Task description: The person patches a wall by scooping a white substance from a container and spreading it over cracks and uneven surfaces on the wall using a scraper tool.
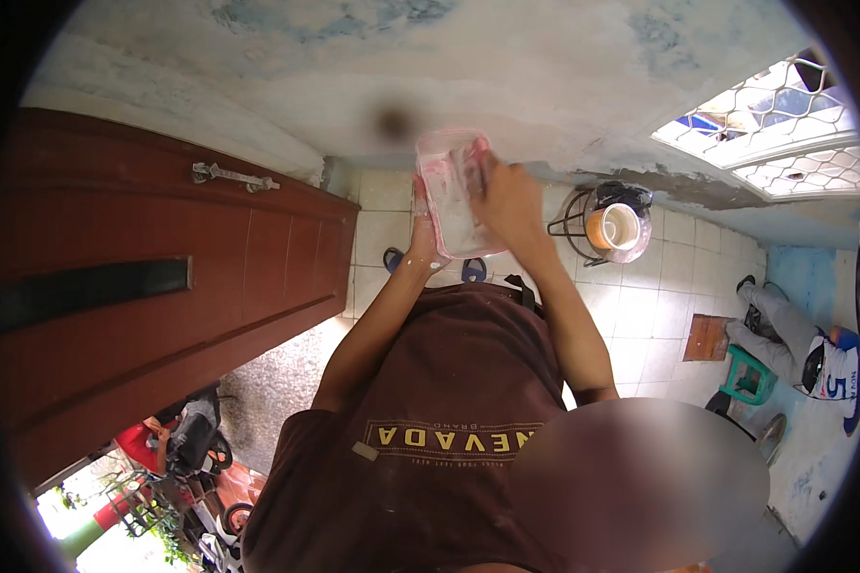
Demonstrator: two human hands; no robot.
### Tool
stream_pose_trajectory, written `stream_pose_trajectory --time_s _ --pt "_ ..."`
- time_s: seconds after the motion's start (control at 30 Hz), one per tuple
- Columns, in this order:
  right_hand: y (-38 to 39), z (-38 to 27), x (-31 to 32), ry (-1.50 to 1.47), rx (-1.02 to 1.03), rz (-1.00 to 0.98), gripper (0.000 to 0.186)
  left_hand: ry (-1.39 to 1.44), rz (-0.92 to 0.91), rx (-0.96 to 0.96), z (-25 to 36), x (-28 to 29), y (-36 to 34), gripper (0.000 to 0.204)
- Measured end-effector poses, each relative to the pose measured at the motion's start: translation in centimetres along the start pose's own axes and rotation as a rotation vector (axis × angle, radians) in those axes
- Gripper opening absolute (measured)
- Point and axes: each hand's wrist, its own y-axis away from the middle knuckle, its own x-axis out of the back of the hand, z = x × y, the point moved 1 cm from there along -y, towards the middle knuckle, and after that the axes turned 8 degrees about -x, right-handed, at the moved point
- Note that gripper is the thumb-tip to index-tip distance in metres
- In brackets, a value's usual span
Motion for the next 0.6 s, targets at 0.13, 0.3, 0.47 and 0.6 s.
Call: stream_pose_trajectory --time_s 0.13,0.3,0.47,0.6 --pt "-0.7 0.6 3.7 -0.181 -0.108 -0.029 0.031 -0.018 -0.026 0.034 0.4 1.1 0.5 0.094" --pt "1.3 -0.2 0.4 -0.002 -0.023 -0.123 0.032 -0.007 -0.042 -0.031 -1.0 0.3 -1.0 0.091" --pt "0.3 -1.1 3.8 -0.2 -0.106 -0.129 0.035 0.003 -0.01 -0.06 -0.6 -0.3 -0.2 0.093" --pt "2.0 -1.1 0.0 0.04 0.103 -0.08 0.03 -0.076 0.047 -0.081 -1.5 0.1 -0.9 0.093"
